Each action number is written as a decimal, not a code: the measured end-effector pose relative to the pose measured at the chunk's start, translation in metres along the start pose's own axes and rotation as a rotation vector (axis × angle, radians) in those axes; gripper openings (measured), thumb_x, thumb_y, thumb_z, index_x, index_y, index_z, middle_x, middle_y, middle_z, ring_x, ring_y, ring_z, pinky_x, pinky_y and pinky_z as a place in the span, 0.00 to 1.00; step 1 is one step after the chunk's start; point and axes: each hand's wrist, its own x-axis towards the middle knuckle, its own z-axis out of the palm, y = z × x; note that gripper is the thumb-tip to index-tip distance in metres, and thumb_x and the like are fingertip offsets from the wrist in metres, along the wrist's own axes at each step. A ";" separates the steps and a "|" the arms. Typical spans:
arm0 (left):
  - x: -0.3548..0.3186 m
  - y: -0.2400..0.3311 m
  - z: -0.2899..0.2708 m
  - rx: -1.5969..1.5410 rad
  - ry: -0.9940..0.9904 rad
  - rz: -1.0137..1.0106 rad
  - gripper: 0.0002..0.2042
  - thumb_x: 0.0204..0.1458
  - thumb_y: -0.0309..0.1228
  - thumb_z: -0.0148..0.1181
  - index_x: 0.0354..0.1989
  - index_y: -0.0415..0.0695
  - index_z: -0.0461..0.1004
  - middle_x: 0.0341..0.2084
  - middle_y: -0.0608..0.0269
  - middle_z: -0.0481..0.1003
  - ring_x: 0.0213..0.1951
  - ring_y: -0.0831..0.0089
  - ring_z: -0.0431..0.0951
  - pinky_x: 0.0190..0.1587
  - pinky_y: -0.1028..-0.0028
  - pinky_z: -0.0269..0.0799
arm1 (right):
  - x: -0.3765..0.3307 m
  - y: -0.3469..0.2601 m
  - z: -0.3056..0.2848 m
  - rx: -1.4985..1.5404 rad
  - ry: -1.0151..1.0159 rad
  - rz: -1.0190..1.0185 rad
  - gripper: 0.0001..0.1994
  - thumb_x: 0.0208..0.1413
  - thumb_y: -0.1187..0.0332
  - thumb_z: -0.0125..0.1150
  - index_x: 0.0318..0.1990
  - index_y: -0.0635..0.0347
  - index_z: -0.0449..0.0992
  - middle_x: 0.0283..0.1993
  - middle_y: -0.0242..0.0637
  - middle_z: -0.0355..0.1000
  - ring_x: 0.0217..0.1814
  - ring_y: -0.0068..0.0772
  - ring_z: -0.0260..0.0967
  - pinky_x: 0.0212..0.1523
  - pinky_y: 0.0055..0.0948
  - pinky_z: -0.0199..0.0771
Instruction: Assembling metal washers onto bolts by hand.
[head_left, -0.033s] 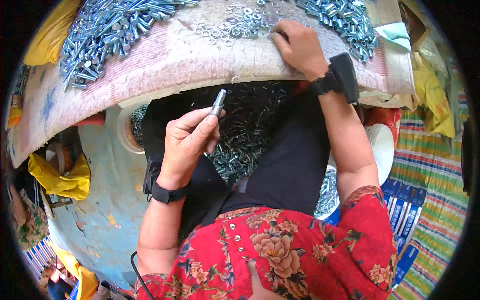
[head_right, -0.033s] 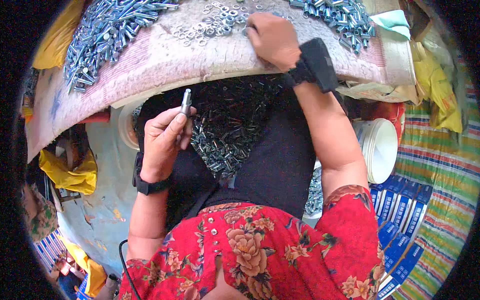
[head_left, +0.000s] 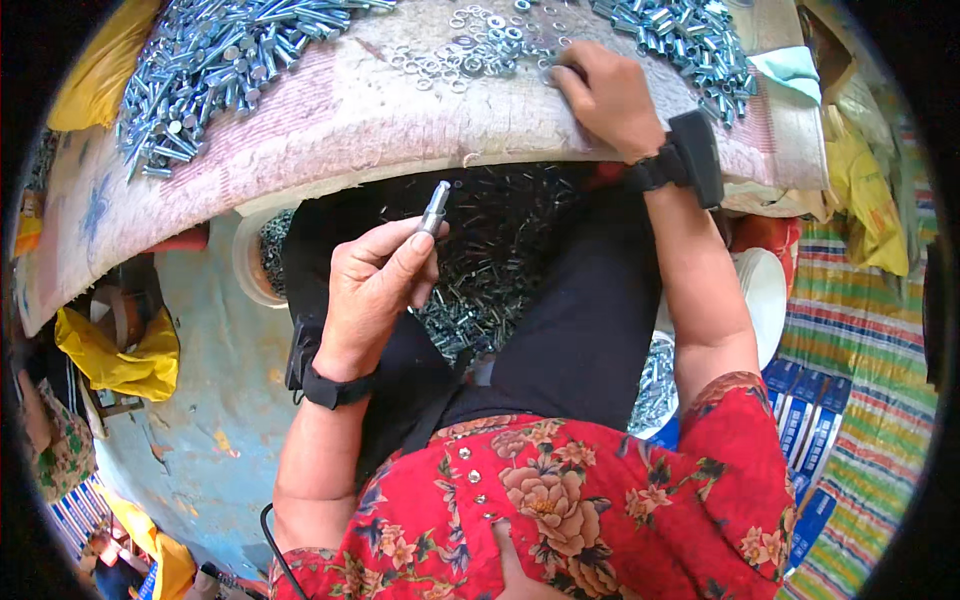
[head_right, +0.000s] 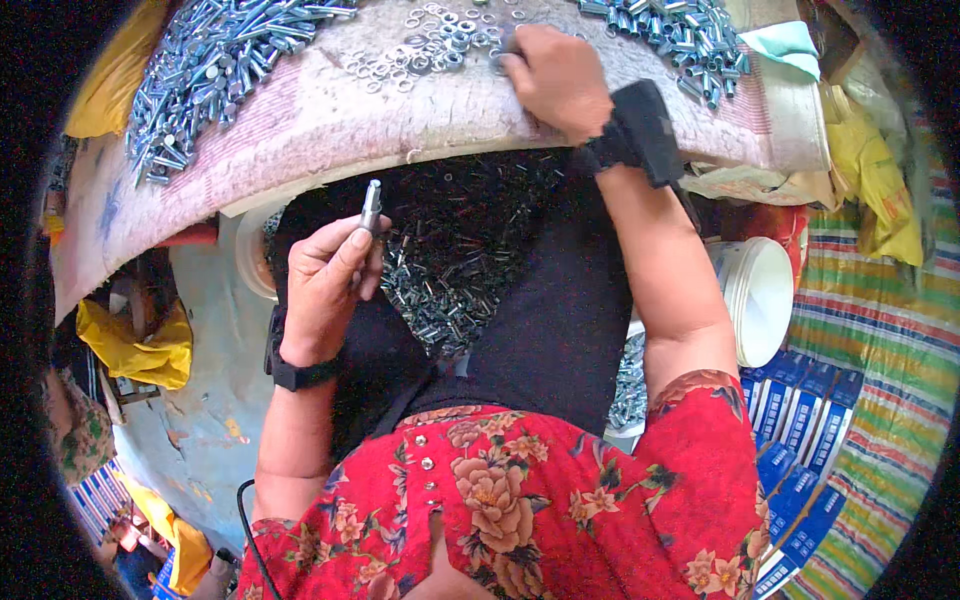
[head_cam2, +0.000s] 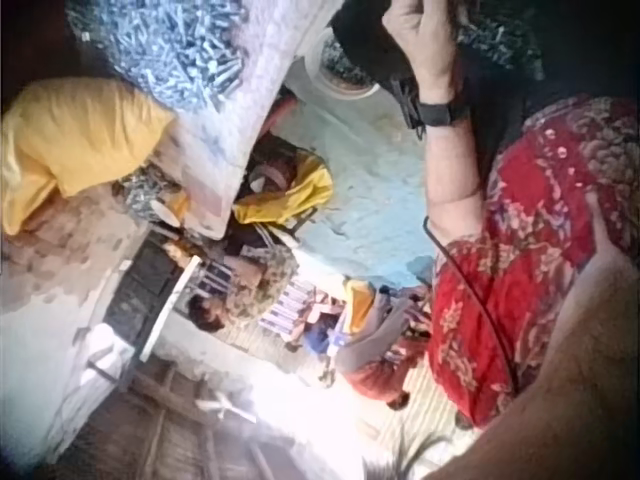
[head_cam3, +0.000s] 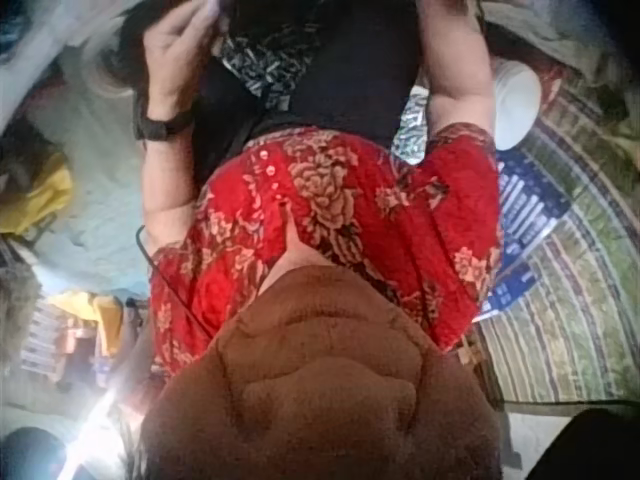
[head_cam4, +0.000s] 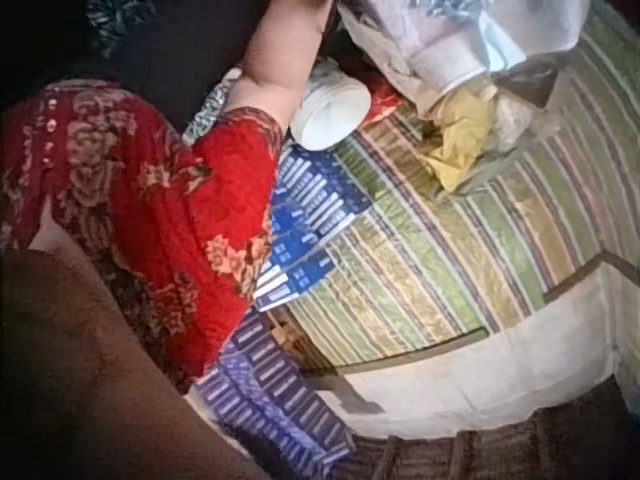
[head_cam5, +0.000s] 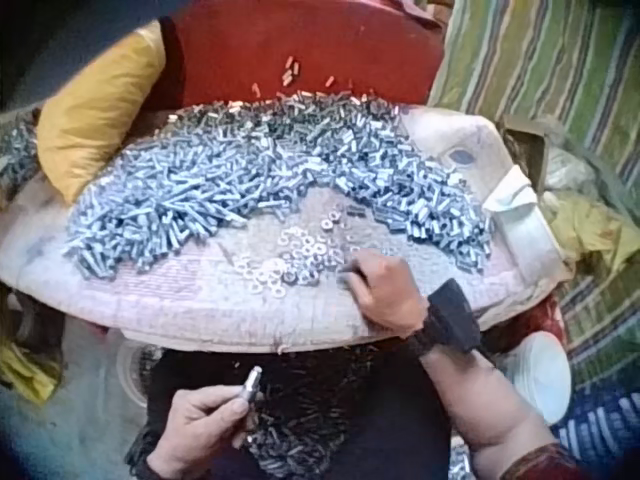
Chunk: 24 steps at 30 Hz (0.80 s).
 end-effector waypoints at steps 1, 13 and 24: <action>-0.001 -0.001 0.000 0.011 0.015 0.001 0.11 0.53 0.32 0.52 0.37 0.37 0.73 0.15 0.70 0.67 0.14 0.86 0.59 0.17 0.86 0.50 | -0.003 0.006 -0.006 -0.021 -0.011 0.037 0.08 0.45 0.66 0.57 0.29 0.61 0.74 0.28 0.42 0.72 0.30 0.42 0.70 0.32 0.33 0.70; -0.002 -0.005 -0.001 0.008 0.046 -0.063 0.12 0.52 0.32 0.52 0.37 0.36 0.73 0.16 0.71 0.67 0.14 0.87 0.60 0.16 0.86 0.52 | -0.027 0.023 -0.023 0.099 0.325 0.320 0.06 0.45 0.68 0.59 0.27 0.61 0.73 0.22 0.41 0.71 0.24 0.37 0.70 0.26 0.30 0.68; -0.002 -0.007 0.005 0.034 0.008 -0.048 0.12 0.52 0.33 0.52 0.37 0.36 0.73 0.15 0.71 0.67 0.14 0.87 0.59 0.16 0.86 0.50 | -0.023 0.016 -0.020 0.048 0.065 0.016 0.06 0.43 0.67 0.58 0.26 0.59 0.76 0.28 0.39 0.70 0.29 0.43 0.68 0.29 0.34 0.68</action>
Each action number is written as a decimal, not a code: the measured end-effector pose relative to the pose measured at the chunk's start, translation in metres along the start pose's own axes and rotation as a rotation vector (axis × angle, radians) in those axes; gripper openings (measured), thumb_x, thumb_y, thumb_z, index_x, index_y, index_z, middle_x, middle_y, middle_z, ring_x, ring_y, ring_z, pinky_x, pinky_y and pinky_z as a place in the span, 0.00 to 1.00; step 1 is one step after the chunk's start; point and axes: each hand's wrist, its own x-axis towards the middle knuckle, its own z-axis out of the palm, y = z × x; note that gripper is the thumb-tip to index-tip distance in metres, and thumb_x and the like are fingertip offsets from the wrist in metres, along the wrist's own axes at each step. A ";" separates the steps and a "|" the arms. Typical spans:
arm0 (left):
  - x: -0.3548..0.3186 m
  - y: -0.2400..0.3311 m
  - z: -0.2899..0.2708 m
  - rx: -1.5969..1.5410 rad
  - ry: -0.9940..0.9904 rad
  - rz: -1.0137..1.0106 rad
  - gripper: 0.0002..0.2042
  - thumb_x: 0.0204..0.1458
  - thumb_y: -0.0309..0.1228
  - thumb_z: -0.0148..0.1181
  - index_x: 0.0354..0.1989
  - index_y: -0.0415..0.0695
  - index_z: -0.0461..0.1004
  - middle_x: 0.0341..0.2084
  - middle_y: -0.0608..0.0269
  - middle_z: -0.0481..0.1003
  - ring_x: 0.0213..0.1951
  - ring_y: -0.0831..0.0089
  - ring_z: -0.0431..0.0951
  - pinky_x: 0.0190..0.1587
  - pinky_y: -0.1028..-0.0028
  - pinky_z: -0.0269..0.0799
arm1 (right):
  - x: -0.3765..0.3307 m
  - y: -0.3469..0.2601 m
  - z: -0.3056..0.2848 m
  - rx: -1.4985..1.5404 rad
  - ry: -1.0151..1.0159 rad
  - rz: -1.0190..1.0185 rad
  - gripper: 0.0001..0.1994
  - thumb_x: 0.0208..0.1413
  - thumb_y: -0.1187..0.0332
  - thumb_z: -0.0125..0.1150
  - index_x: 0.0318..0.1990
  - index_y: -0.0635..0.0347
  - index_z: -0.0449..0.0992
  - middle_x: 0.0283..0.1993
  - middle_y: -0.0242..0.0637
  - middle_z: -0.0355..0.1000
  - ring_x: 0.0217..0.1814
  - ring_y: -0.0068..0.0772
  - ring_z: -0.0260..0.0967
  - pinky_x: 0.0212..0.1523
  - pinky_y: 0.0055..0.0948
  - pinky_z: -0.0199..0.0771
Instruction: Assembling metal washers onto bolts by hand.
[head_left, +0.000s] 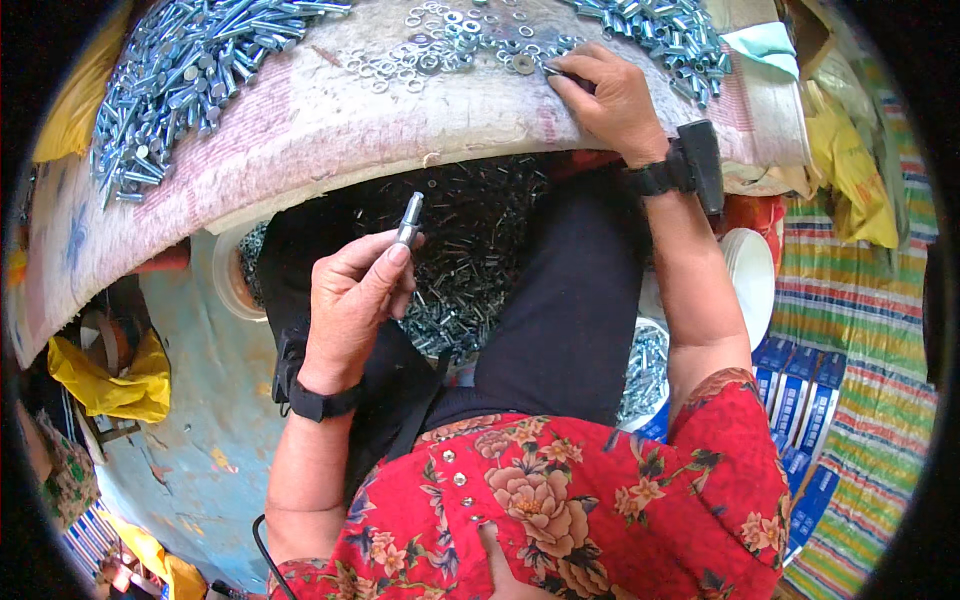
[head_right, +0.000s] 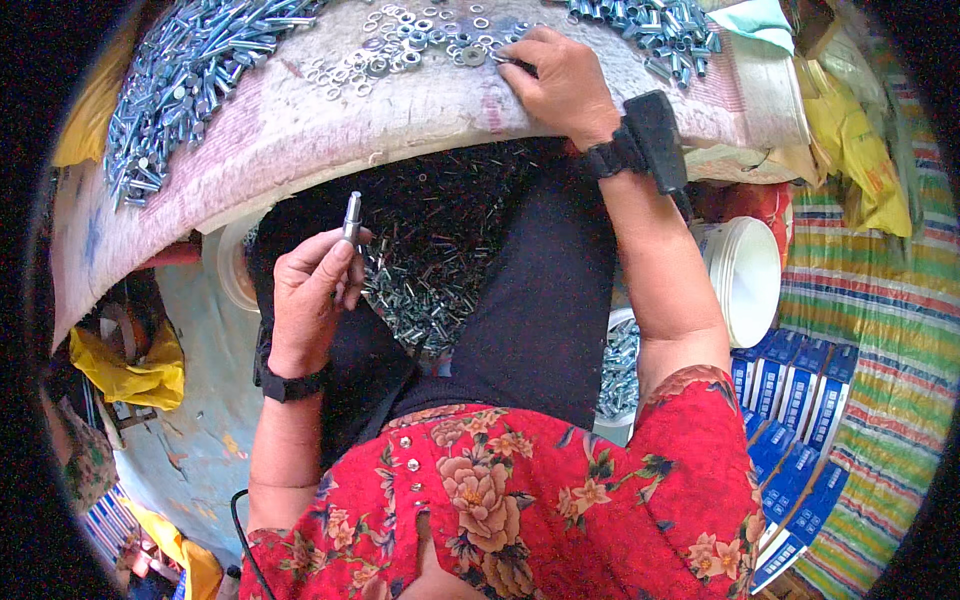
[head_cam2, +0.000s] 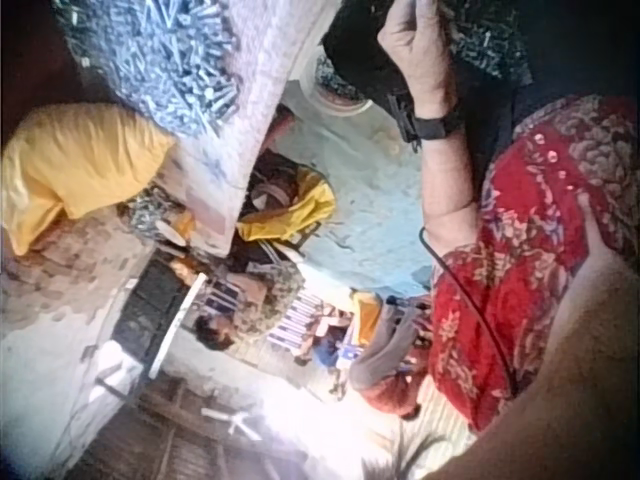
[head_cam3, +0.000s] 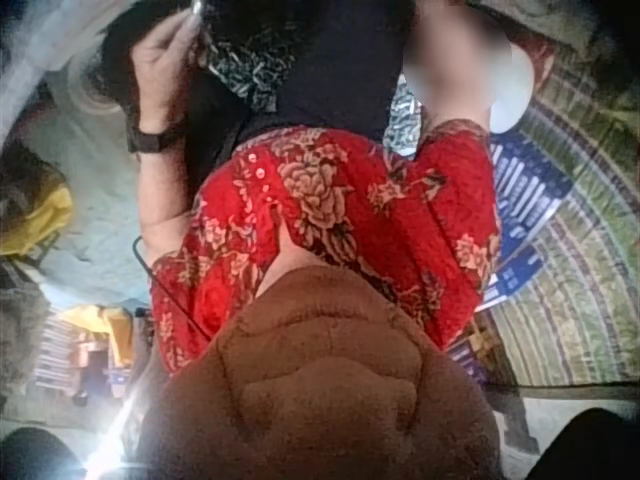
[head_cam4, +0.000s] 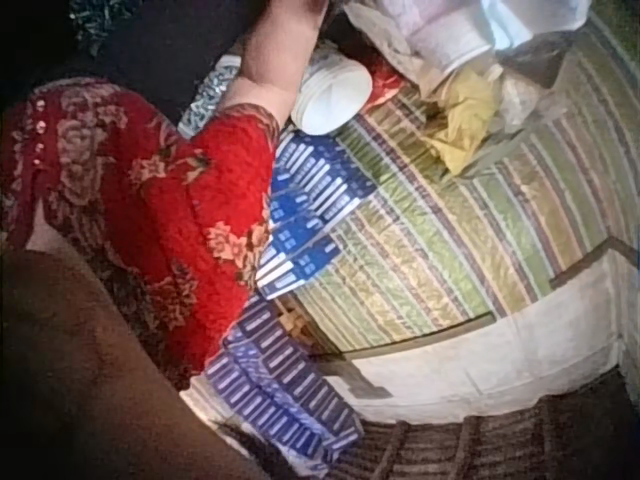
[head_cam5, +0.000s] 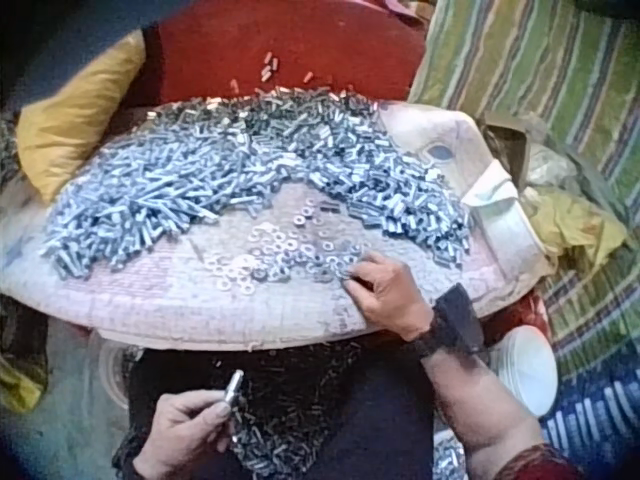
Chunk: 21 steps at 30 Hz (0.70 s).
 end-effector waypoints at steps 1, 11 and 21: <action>0.000 0.000 -0.001 -0.026 0.000 -0.013 0.11 0.52 0.31 0.53 0.37 0.36 0.73 0.15 0.70 0.68 0.14 0.87 0.61 0.16 0.86 0.51 | 0.000 0.002 -0.002 0.011 -0.037 -0.009 0.07 0.43 0.66 0.58 0.27 0.59 0.76 0.28 0.39 0.70 0.30 0.43 0.68 0.30 0.35 0.68; -0.001 0.001 0.002 -0.037 -0.031 -0.023 0.09 0.52 0.30 0.54 0.36 0.38 0.74 0.15 0.70 0.69 0.15 0.87 0.63 0.16 0.86 0.54 | 0.015 -0.003 0.012 -0.320 -0.104 0.004 0.08 0.48 0.65 0.53 0.29 0.60 0.71 0.28 0.42 0.69 0.31 0.47 0.67 0.28 0.38 0.66; -0.003 0.004 0.007 0.029 -0.025 -0.011 0.11 0.53 0.31 0.51 0.37 0.36 0.73 0.14 0.71 0.66 0.14 0.88 0.59 0.16 0.86 0.54 | 0.015 -0.016 0.003 -0.131 -0.023 -0.071 0.06 0.50 0.68 0.50 0.29 0.62 0.67 0.25 0.49 0.68 0.28 0.51 0.68 0.27 0.43 0.66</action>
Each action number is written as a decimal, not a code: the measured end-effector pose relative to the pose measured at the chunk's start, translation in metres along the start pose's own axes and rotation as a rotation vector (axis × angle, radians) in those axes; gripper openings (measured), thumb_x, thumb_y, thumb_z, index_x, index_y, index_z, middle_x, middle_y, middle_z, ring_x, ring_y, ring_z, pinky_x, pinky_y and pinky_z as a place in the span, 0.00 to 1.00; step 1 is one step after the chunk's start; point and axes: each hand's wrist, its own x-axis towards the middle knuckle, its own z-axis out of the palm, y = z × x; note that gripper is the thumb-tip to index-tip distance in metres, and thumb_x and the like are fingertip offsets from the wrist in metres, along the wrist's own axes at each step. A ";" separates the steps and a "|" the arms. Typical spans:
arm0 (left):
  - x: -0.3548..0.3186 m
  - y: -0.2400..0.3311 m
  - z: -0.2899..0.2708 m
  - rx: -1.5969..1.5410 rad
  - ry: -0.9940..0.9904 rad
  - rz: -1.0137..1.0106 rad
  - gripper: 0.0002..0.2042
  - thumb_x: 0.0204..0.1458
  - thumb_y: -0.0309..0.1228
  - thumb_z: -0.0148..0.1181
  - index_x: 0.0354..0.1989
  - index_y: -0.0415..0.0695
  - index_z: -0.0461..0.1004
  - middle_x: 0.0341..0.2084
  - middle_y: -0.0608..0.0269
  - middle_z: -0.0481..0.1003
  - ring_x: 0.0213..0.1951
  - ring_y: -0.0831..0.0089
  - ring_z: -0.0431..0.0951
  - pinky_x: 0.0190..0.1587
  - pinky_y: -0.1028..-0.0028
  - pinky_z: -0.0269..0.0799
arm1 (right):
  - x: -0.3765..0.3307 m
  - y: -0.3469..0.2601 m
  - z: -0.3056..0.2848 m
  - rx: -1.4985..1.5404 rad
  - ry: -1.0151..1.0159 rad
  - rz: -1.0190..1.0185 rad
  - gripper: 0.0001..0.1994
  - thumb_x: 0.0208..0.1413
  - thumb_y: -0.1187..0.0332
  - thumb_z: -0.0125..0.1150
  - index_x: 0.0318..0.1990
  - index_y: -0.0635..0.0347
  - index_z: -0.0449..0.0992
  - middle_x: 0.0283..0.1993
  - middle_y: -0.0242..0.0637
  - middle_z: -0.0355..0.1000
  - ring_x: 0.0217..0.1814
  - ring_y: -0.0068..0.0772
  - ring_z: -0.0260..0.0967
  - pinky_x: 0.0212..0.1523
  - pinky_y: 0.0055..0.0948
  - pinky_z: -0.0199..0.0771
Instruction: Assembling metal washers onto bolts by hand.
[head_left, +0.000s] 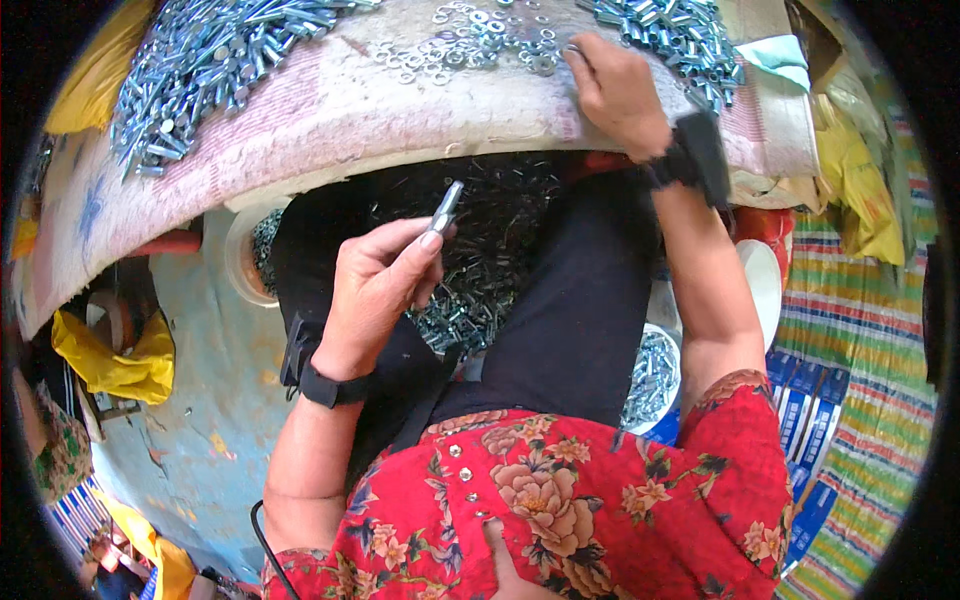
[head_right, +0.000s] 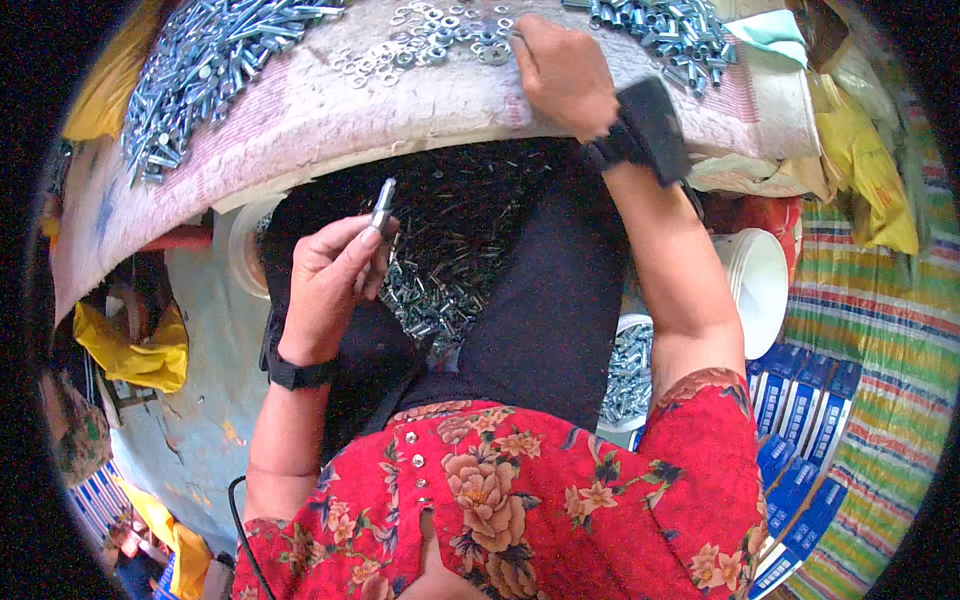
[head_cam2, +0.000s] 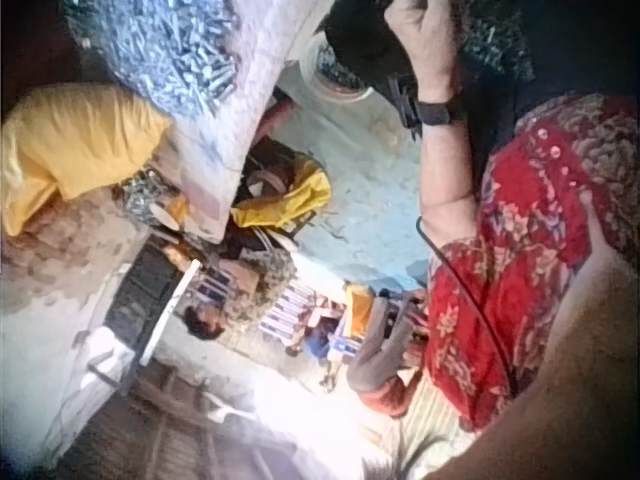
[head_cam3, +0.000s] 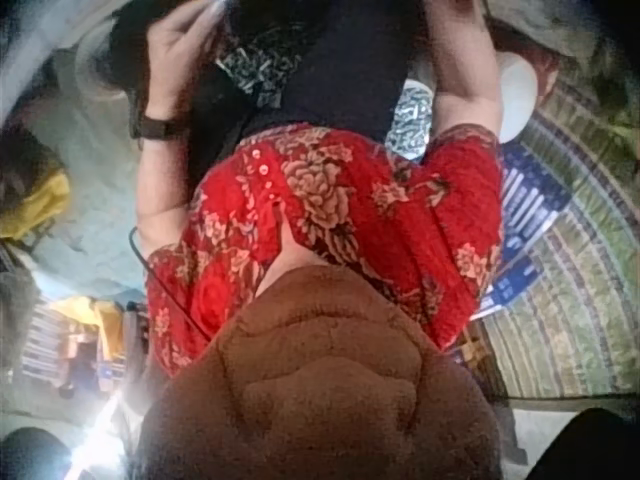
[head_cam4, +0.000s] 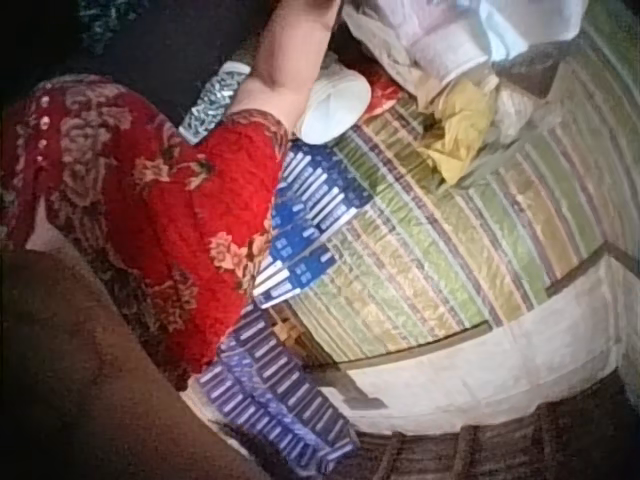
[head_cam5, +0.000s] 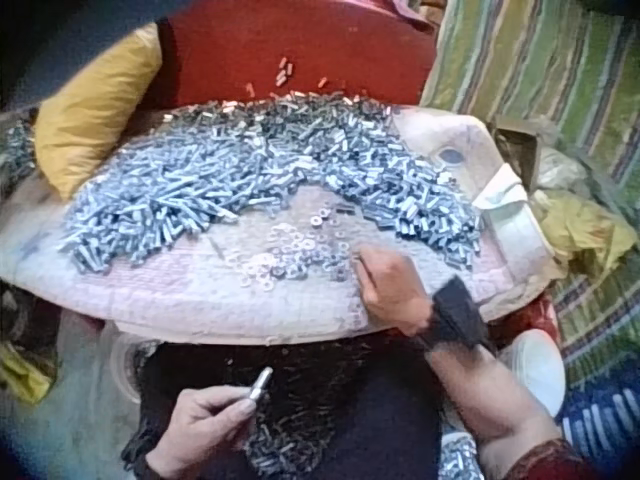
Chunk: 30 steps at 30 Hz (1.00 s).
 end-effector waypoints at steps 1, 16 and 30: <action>0.000 0.003 0.002 0.023 0.003 0.018 0.11 0.53 0.31 0.51 0.37 0.36 0.73 0.14 0.72 0.66 0.14 0.88 0.59 0.16 0.86 0.54 | -0.003 -0.017 -0.008 0.163 0.007 0.020 0.06 0.50 0.70 0.51 0.33 0.63 0.68 0.25 0.51 0.67 0.26 0.49 0.68 0.26 0.39 0.66; -0.003 0.009 0.012 0.213 0.005 0.307 0.10 0.50 0.27 0.56 0.40 0.38 0.73 0.19 0.71 0.70 0.18 0.86 0.67 0.20 0.84 0.62 | -0.042 -0.122 -0.036 1.491 -0.320 0.462 0.10 0.58 0.71 0.44 0.41 0.66 0.70 0.20 0.20 0.56 0.19 0.08 0.48 0.17 0.11 0.46; -0.003 0.009 0.015 0.136 0.015 0.294 0.10 0.50 0.28 0.56 0.40 0.39 0.73 0.20 0.69 0.71 0.19 0.86 0.67 0.20 0.84 0.64 | -0.045 -0.144 -0.020 1.698 -0.034 0.693 0.08 0.58 0.69 0.47 0.36 0.63 0.71 0.19 0.23 0.59 0.16 0.08 0.47 0.14 0.11 0.43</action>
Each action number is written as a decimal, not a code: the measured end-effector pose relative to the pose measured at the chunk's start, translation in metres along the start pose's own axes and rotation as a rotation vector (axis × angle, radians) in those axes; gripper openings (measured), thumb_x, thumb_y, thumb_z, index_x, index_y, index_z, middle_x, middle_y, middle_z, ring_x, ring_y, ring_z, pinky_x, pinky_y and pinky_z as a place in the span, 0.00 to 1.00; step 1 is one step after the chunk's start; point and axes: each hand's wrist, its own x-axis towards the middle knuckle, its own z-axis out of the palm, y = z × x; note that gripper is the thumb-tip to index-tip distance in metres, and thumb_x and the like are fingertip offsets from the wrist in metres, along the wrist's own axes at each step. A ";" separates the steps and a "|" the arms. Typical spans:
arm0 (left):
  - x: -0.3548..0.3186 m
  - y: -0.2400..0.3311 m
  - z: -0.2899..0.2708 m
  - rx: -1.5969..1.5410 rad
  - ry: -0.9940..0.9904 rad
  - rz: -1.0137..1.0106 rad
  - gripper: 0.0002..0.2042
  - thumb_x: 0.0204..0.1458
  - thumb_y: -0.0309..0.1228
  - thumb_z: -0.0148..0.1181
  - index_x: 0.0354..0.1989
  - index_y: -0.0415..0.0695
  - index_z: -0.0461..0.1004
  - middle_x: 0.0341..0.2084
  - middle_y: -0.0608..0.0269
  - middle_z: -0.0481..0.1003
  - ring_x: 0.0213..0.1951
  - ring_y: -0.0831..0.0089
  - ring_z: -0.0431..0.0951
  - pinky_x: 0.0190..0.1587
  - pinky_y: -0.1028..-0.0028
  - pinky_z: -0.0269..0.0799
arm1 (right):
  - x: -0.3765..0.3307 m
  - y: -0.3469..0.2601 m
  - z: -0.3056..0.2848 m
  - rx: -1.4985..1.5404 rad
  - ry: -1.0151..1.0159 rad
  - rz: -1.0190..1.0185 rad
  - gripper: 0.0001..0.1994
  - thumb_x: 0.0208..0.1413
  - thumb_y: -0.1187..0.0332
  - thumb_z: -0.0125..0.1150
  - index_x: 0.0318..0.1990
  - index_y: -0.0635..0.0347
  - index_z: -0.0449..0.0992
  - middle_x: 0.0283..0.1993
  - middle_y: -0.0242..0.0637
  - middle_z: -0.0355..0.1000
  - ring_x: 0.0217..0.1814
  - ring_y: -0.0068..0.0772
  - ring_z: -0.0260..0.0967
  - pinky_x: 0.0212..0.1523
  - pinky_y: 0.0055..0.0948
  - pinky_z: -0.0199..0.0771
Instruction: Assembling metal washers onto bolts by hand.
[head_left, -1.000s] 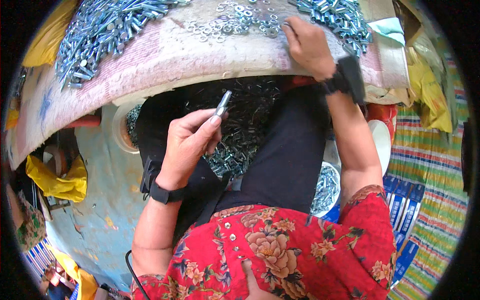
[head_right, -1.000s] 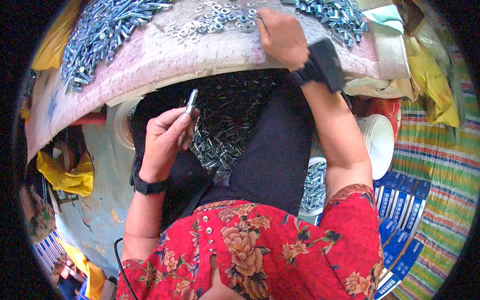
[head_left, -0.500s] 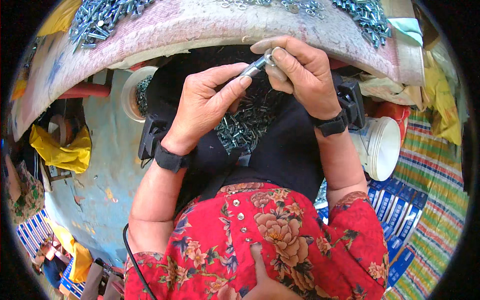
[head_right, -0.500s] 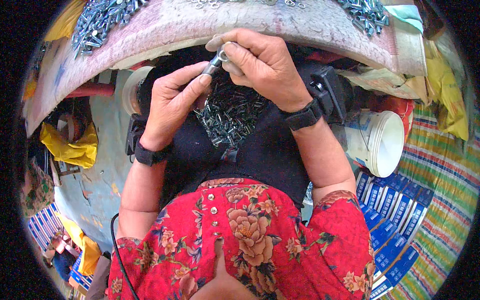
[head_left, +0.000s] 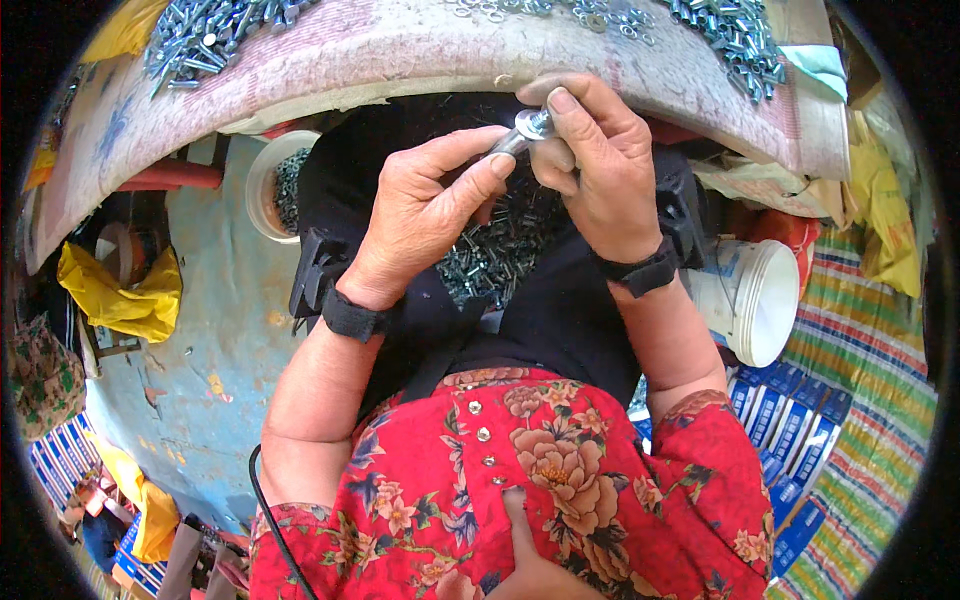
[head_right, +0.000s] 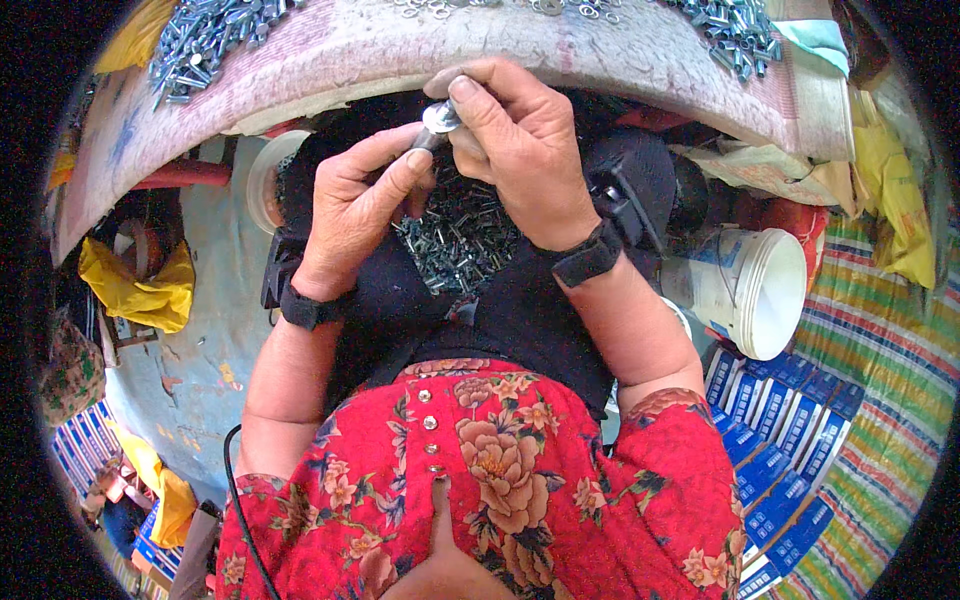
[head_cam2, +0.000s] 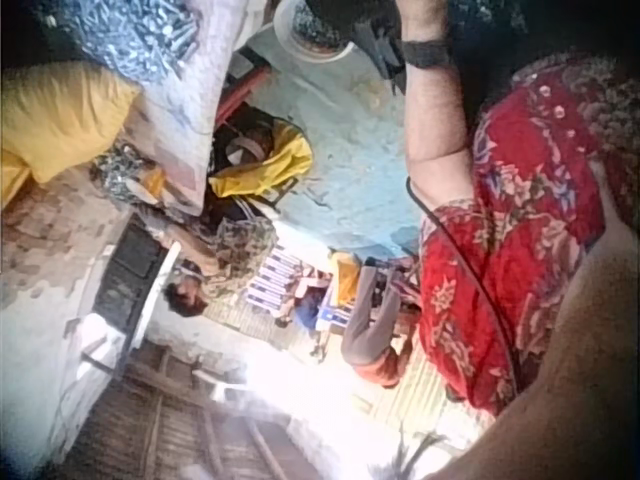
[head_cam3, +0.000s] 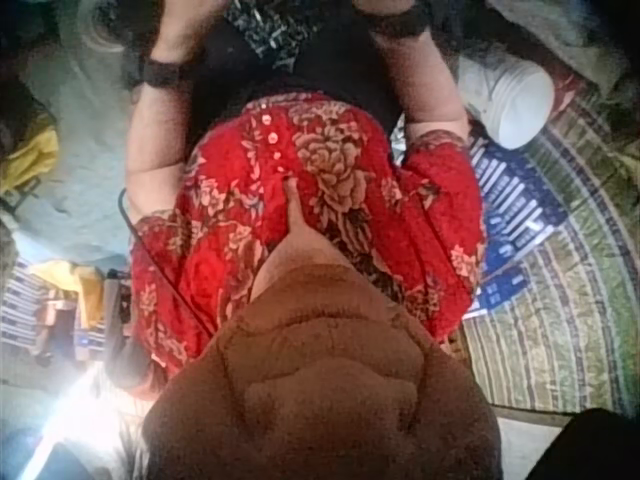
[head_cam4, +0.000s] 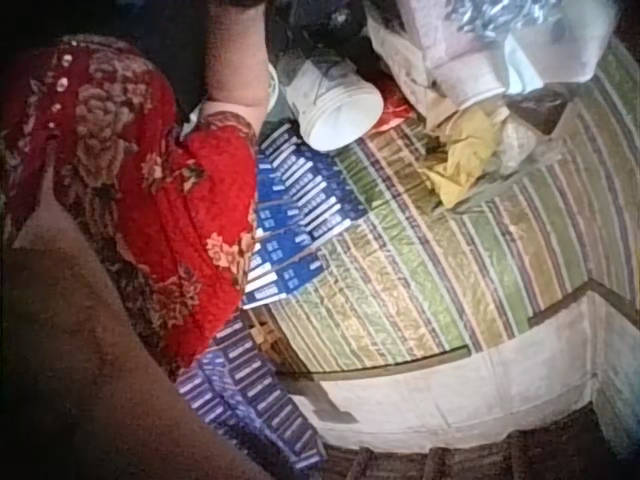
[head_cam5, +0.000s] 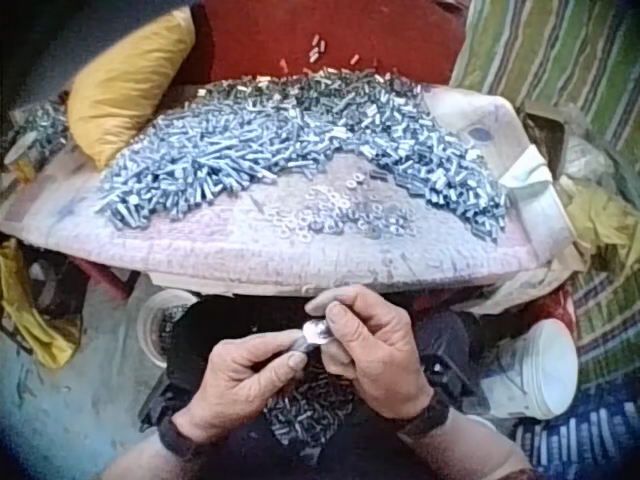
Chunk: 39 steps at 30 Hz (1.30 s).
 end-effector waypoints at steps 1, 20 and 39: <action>0.001 0.000 0.001 -0.046 -0.001 -0.037 0.10 0.50 0.28 0.56 0.41 0.39 0.73 0.19 0.70 0.71 0.19 0.86 0.67 0.20 0.84 0.63 | 0.001 0.001 -0.002 -0.010 -0.034 -0.057 0.07 0.57 0.70 0.48 0.35 0.63 0.72 0.19 0.23 0.60 0.17 0.07 0.47 0.14 0.10 0.42; 0.017 -0.011 -0.011 -0.186 0.017 -0.117 0.11 0.54 0.33 0.49 0.39 0.39 0.71 0.17 0.74 0.62 0.17 0.87 0.55 0.18 0.85 0.50 | 0.129 -0.041 -0.110 -1.750 -0.038 -0.522 0.11 0.44 0.64 0.59 0.33 0.60 0.76 0.32 0.43 0.71 0.34 0.45 0.69 0.36 0.33 0.68; 0.007 0.015 -0.006 -0.224 -0.031 -0.171 0.10 0.54 0.32 0.50 0.38 0.39 0.72 0.16 0.77 0.62 0.18 0.89 0.55 0.20 0.86 0.48 | 0.036 -0.042 -0.020 -1.098 -0.399 -0.642 0.09 0.44 0.77 0.57 0.37 0.64 0.72 0.31 0.42 0.69 0.32 0.38 0.68 0.33 0.26 0.67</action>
